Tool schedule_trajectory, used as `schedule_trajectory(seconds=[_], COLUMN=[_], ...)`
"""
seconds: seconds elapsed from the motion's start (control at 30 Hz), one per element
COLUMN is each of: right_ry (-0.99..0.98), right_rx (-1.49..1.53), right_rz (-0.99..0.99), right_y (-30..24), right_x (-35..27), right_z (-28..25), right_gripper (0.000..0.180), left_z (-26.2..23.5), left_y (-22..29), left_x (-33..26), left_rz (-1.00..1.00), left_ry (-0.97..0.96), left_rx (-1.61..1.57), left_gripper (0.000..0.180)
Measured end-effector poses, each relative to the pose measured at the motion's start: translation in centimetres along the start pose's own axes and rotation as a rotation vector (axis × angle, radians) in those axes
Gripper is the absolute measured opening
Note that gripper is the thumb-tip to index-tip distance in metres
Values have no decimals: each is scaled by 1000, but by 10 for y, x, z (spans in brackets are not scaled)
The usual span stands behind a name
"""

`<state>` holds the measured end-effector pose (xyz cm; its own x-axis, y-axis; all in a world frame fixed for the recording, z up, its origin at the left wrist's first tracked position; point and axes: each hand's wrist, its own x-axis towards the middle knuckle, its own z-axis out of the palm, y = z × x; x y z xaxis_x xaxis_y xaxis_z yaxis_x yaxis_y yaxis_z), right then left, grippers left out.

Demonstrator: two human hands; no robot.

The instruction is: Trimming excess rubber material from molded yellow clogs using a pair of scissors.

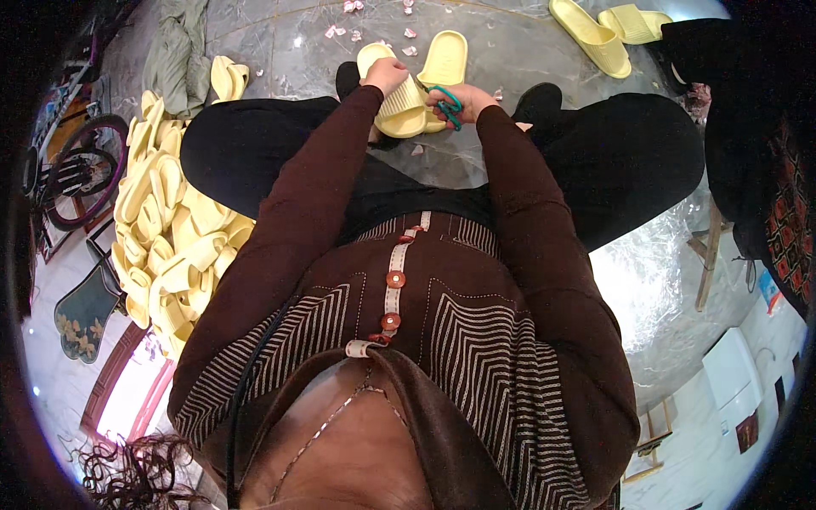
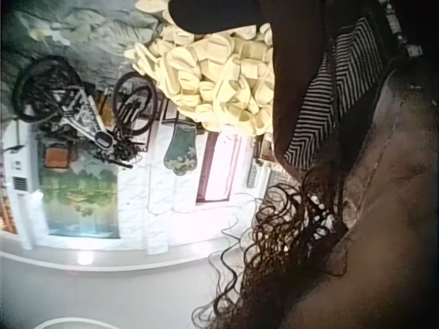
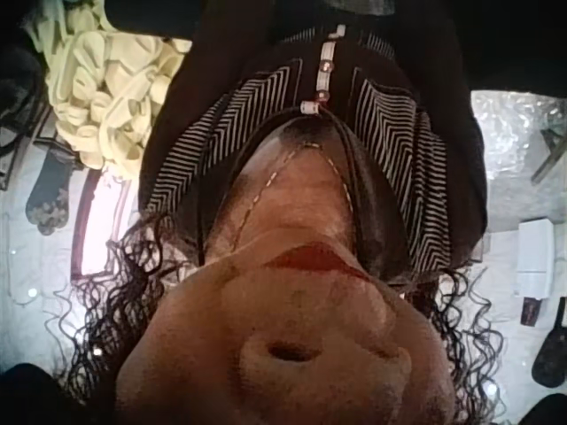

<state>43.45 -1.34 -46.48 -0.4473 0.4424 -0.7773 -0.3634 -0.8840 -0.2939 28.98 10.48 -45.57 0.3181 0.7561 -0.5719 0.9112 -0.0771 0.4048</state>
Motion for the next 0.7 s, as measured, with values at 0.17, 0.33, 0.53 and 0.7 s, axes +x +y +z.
schedule_trajectory(seconds=[0.17, 0.33, 0.53, 0.7], right_ry=[27, 126, 313, 392], right_rx=[-3, -41, 12, 135], right_rz=[-27, -159, -278, -395], right_y=[-7, -8, -27, -43], right_x=[4, 7, 3, -34], right_z=[10, 5, 2, 23], right_gripper=[23, 21, 24, 34], left_z=[-5, -4, -9, -30], left_y=[-8, -2, -8, -3], left_x=[1, 1, 14, 28], left_rz=[0, 8, -9, 37], left_ry=[-34, -47, -8, 289], left_rx=[-14, -24, -85, -664], left_gripper=[28, 29, 25, 28])
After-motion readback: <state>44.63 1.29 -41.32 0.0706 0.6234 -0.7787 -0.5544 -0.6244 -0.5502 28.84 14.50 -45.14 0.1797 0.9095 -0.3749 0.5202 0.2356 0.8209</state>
